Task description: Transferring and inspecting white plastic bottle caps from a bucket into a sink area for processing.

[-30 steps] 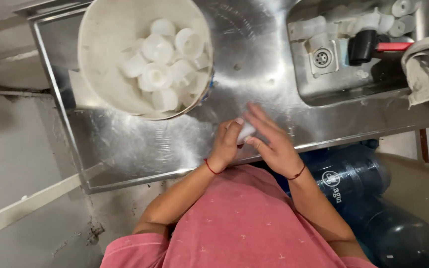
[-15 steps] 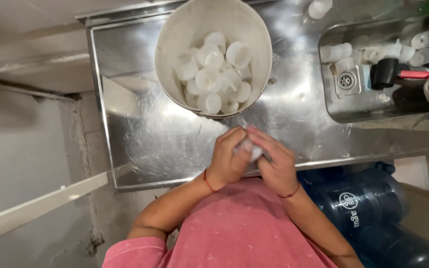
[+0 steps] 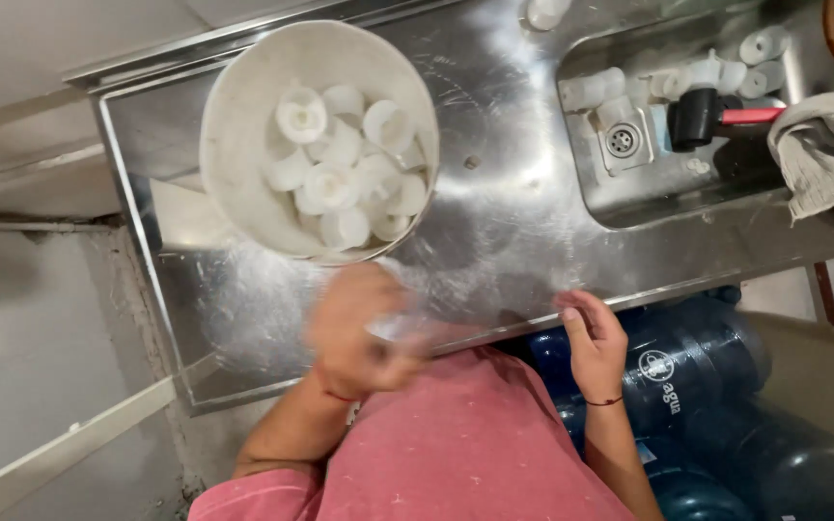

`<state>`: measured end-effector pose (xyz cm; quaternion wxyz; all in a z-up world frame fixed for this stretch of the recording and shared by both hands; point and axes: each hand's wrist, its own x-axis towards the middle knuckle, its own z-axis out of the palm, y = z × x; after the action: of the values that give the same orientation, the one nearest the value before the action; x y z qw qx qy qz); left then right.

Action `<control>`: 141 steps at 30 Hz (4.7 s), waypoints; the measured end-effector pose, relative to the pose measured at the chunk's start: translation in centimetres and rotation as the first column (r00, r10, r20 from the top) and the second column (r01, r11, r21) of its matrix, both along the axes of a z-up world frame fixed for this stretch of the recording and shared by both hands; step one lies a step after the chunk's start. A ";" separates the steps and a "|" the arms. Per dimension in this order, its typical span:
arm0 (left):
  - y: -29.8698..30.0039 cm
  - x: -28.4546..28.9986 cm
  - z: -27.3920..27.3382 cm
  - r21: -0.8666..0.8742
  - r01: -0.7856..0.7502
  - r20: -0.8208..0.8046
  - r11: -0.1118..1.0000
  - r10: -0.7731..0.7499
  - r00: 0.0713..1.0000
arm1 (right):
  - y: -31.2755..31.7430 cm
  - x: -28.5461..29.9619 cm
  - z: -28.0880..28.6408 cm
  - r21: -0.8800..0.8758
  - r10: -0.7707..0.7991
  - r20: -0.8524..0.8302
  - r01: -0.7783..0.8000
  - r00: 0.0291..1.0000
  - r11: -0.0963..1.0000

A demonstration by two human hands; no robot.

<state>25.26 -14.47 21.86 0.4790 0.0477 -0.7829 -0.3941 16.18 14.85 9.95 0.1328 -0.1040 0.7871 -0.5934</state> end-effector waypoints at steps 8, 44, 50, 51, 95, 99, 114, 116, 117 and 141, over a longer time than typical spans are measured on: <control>5.9 -12.0 -18.5 -0.438 0.067 0.777 0.896 0.340 0.531 | 2.4 -3.9 -0.1 0.128 0.020 0.073 -0.029 0.997 0.991; 11.3 -43.7 -33.5 -0.712 0.619 0.668 0.332 0.047 0.743 | 20.4 -15.5 -9.4 -0.232 -0.174 0.666 0.422 0.726 0.876; 15.5 -33.3 -18.7 0.464 0.208 0.815 0.861 -0.507 0.279 | 14.9 -16.7 -5.8 -0.423 -0.057 0.467 0.279 0.882 0.862; 15.7 -30.5 -19.3 0.763 0.006 0.600 0.647 -0.711 0.368 | 13.6 -16.8 -4.9 -0.389 -0.038 0.417 0.216 0.908 0.895; 5.0 4.2 -14.1 0.977 0.104 -0.169 -0.186 -0.381 0.909 | -14.3 5.3 9.1 0.062 0.481 -0.230 -0.481 0.846 0.875; 4.5 4.8 -14.1 0.973 0.078 -0.167 -0.219 -0.424 0.890 | -14.1 5.3 9.9 0.049 0.453 -0.193 -0.452 0.871 0.891; 4.4 6.9 -13.3 0.971 0.174 -0.238 -0.166 -0.551 0.800 | -13.2 5.1 8.6 0.032 0.451 -0.058 -0.450 0.891 0.892; 4.6 7.3 -12.7 0.971 0.180 -0.236 -0.156 -0.549 0.802 | -13.1 5.3 8.9 0.033 0.472 -0.045 -0.471 0.881 0.882; 4.6 7.4 -12.3 0.965 0.212 -0.261 -0.152 -0.558 0.788 | -13.1 5.3 9.0 0.029 0.484 -0.045 -0.483 0.874 0.875; 3.2 7.6 -5.6 0.969 0.152 0.030 0.195 -0.704 0.709 | -9.7 6.4 8.4 0.016 0.472 -0.206 -0.479 0.857 0.878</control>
<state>32.82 -11.29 16.24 0.0173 0.1728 -0.4832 -0.8581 22.55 5.11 18.34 0.1921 -0.3575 0.7357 -0.5422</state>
